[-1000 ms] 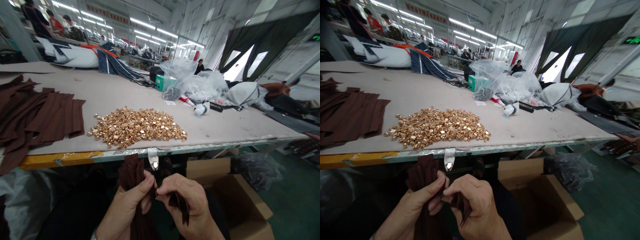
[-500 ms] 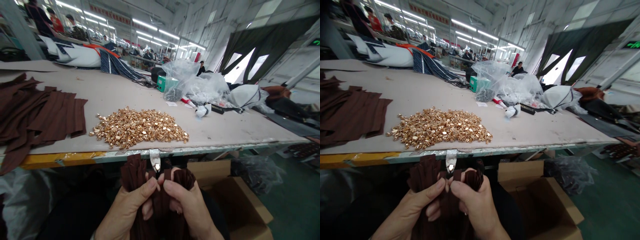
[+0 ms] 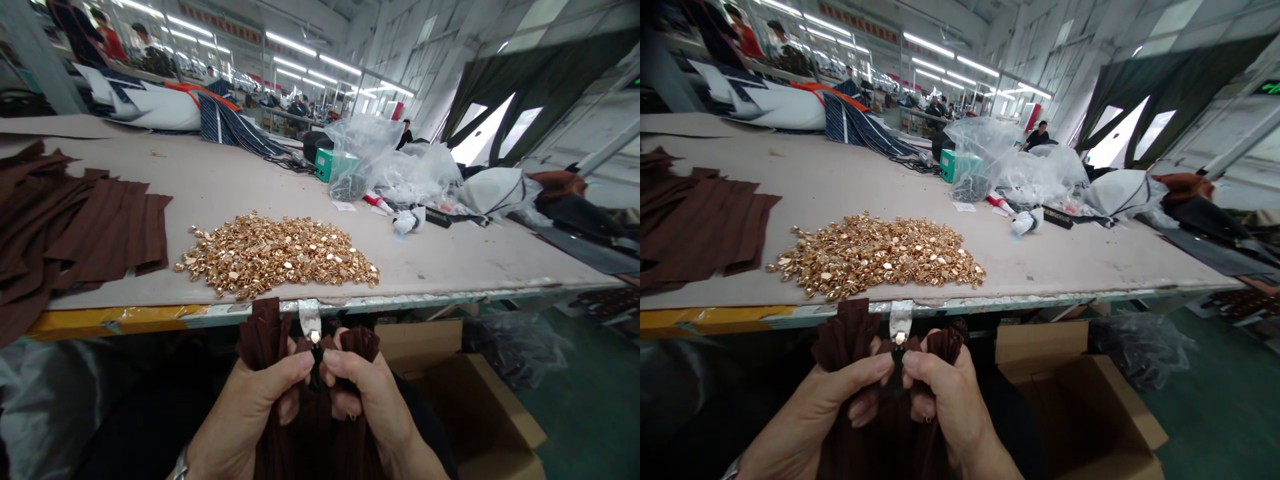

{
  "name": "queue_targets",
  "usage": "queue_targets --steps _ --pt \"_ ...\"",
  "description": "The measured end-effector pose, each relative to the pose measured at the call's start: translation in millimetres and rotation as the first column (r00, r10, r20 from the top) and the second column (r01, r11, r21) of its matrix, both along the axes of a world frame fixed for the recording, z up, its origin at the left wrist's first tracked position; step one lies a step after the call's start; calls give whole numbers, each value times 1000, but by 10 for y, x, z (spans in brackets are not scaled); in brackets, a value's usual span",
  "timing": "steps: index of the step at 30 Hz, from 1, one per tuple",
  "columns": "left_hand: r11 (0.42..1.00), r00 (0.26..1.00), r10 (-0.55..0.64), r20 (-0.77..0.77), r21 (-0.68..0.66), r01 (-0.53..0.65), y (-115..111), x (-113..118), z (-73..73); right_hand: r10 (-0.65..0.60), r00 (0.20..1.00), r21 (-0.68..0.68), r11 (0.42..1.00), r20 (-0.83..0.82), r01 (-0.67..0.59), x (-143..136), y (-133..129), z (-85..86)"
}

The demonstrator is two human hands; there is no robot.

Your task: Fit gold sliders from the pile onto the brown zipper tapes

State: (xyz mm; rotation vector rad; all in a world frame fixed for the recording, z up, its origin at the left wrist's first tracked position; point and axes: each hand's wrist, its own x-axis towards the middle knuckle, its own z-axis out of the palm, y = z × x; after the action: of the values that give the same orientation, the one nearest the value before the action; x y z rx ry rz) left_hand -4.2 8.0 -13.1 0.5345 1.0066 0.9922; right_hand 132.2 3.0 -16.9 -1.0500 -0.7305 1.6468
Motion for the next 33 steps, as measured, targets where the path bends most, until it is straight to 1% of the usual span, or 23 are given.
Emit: queue_targets --steps 7,12,26,30,33 --pt "1000 1000 15 -3 12 -15 38 25 -41 -3 1000 -1 1000 6 3 -22 35 9" --pt "999 999 43 18 12 -43 48 30 -22 10 1000 1 1000 -2 -10 -36 53 -6" --pt "994 999 42 -18 99 -40 69 46 -67 -5 1000 -1 1000 4 5 -49 92 3" --pt "991 995 95 -40 93 -91 68 70 -86 -7 1000 10 1000 -4 7 -66 96 17" --pt "984 988 126 -88 139 -113 74 82 -83 -32 999 19 999 -10 33 -90 114 35"
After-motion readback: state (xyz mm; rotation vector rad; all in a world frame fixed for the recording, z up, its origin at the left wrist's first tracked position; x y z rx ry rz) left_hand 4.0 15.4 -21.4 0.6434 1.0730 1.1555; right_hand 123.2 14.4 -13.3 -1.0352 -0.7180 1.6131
